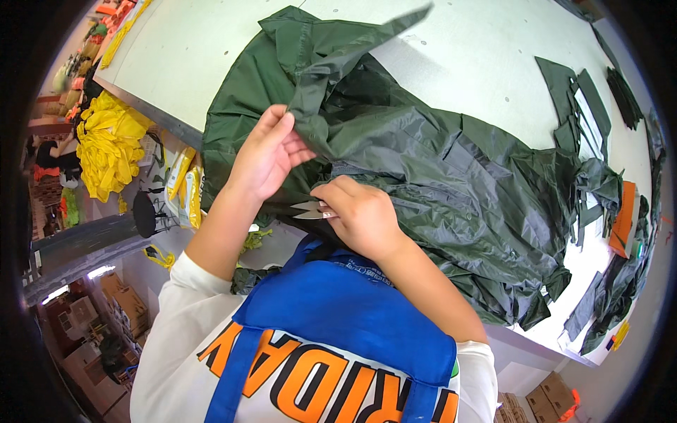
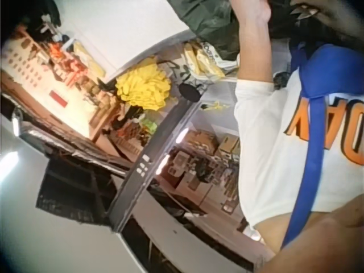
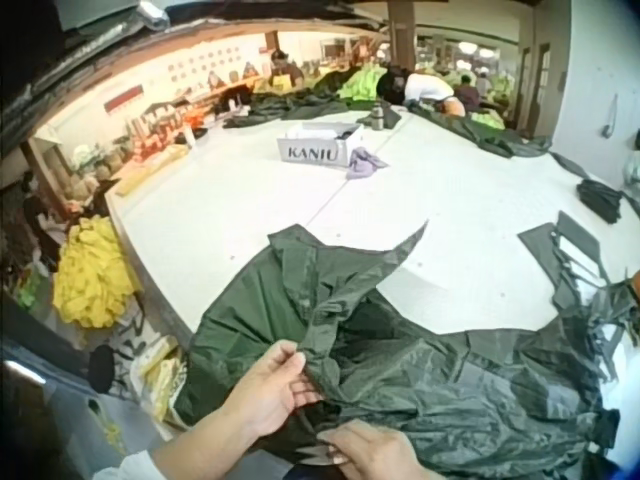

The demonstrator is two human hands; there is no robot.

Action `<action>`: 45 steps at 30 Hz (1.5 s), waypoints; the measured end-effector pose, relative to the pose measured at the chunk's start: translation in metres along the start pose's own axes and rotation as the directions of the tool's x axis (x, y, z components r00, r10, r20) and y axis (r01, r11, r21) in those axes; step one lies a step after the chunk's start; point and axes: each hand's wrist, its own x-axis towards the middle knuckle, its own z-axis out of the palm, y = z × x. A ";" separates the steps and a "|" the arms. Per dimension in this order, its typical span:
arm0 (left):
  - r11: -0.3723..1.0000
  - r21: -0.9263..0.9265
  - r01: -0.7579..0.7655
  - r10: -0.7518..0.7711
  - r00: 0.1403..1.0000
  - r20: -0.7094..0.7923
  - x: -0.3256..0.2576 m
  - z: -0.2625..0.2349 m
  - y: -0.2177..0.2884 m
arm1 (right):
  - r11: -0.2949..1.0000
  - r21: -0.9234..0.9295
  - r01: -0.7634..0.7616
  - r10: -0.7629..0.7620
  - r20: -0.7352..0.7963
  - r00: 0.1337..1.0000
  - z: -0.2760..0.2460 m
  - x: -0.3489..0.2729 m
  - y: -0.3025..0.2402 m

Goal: The person folds a dark green garment on a white table, smooths the fabric, and uses a small blade to cut a seam or tag. The person then folds the garment into a compact rectangle.

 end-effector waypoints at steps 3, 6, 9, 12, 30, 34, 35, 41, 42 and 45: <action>0.994 0.093 -0.061 0.057 0.998 0.037 -0.023 0.010 0.003 | 0.997 0.076 -0.025 0.032 -0.095 0.995 -0.010 0.007 -0.011; 0.917 0.330 -0.226 0.223 0.974 0.045 -0.036 0.022 0.004 | 0.999 0.038 -0.001 0.011 -0.266 0.964 -0.016 0.013 -0.020; 0.799 0.492 -0.344 0.307 0.939 0.158 -0.046 0.021 0.005 | 0.992 0.079 -0.094 0.117 -0.375 0.920 -0.019 0.011 -0.027; 0.760 0.496 -0.421 0.373 0.907 0.197 -0.050 0.022 -0.002 | 0.993 0.081 -0.090 0.113 -0.353 0.929 -0.023 0.011 -0.028; 0.840 0.452 -0.299 0.325 0.946 0.023 -0.066 0.028 -0.022 | 0.977 0.145 -0.159 0.179 -0.133 0.975 -0.049 0.006 -0.026; 0.887 0.381 -0.260 0.271 0.962 0.025 -0.056 0.035 -0.013 | 0.996 0.069 0.054 -0.045 -0.124 0.991 -0.048 0.004 -0.025; 0.890 0.392 -0.232 0.242 0.970 0.024 -0.056 0.038 -0.010 | 0.996 0.015 0.090 -0.088 -0.132 0.987 -0.047 0.003 -0.024; 0.842 0.406 -0.354 0.313 0.935 0.166 -0.060 0.038 -0.009 | 0.946 -0.196 0.256 -0.301 -0.246 0.921 -0.038 -0.003 -0.017; 0.754 0.497 -0.430 0.377 0.902 0.209 -0.060 0.037 -0.010 | 0.939 -0.214 0.270 -0.320 -0.258 0.912 -0.038 -0.003 -0.017; 0.494 0.684 -0.537 0.424 0.835 0.350 -0.062 0.036 -0.001 | 0.922 -0.248 0.297 -0.362 -0.278 0.890 -0.038 -0.001 -0.015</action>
